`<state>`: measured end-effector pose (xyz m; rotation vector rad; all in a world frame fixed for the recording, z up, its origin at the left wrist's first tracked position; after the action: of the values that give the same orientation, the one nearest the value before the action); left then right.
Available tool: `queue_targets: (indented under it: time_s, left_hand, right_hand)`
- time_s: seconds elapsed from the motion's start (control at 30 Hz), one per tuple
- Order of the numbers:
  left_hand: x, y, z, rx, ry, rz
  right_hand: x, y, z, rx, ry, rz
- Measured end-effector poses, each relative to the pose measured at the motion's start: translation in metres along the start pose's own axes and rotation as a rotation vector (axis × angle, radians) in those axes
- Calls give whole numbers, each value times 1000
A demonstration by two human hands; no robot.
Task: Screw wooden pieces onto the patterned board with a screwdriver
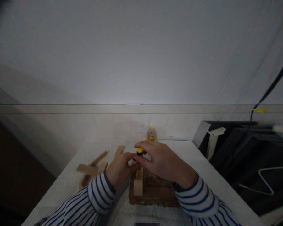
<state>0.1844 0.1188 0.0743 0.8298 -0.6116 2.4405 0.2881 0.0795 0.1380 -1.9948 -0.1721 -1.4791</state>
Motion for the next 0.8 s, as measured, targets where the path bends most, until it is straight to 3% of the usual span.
queue_targets:
  time_s: [0.8]
  left_hand:
    - [-5,-1,-7,-46,36,-81]
  right_hand:
    - [-1,0,3,-5,-5,-25]
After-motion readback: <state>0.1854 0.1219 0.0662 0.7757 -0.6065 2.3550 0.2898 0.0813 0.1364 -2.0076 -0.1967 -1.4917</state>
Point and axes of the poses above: each hand's wrist, its own y-axis away from the middle knuckle, its own x-axis out of the back of the hand, z = x × y, the point moved 6 cm from there along -y, towards the middle knuckle, and after that the axes turned 9 degrees about y, right-handed, at the moved point
